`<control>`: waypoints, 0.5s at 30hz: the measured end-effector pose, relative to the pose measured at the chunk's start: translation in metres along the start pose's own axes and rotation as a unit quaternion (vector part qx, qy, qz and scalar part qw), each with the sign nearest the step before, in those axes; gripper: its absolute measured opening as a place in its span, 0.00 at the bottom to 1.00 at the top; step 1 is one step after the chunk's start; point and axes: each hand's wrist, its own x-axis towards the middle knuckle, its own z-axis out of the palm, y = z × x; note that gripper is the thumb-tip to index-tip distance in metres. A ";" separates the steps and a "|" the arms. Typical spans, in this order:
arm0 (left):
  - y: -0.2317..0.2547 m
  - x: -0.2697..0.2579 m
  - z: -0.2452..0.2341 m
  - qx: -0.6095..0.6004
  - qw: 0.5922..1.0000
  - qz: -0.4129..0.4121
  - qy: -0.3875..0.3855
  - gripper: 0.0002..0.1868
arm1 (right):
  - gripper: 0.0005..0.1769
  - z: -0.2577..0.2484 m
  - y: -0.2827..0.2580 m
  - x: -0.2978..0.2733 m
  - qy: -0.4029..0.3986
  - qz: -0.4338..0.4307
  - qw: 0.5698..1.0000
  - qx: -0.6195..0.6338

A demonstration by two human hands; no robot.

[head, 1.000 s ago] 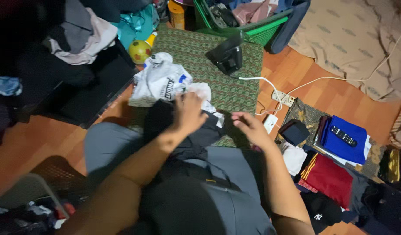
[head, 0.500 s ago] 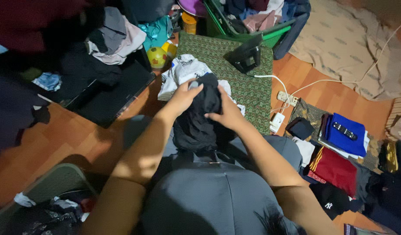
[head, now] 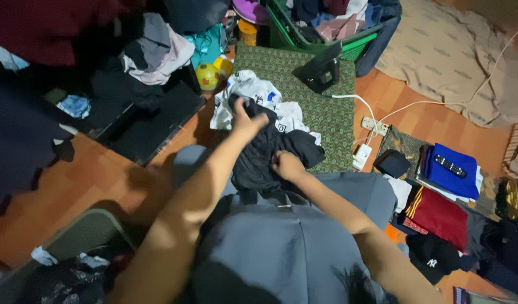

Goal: The person irons a green shirt on a small ironing board, then folds it and places it on a pile. They then fold a pair of black shorts and a white t-shirt, placing them on the pile as well.

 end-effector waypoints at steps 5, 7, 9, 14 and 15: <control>0.031 -0.055 -0.014 0.458 0.787 0.233 -0.340 0.48 | 0.35 -0.020 0.014 0.005 -0.087 0.014 0.996 0.033; 0.022 -0.056 -0.009 0.531 0.725 0.298 -0.322 0.38 | 0.45 -0.019 0.011 -0.003 -0.114 0.055 0.992 -0.013; 0.012 -0.057 -0.008 0.521 0.738 0.208 -0.375 0.34 | 0.44 -0.019 0.016 -0.002 -0.140 0.071 0.986 -0.046; 0.024 -0.025 -0.049 0.334 0.853 0.225 -0.331 0.19 | 0.32 -0.050 0.033 -0.019 -0.022 0.061 0.995 0.080; 0.036 -0.016 -0.058 0.266 0.876 0.258 -0.309 0.18 | 0.29 -0.074 0.030 -0.021 -0.005 0.095 0.991 0.094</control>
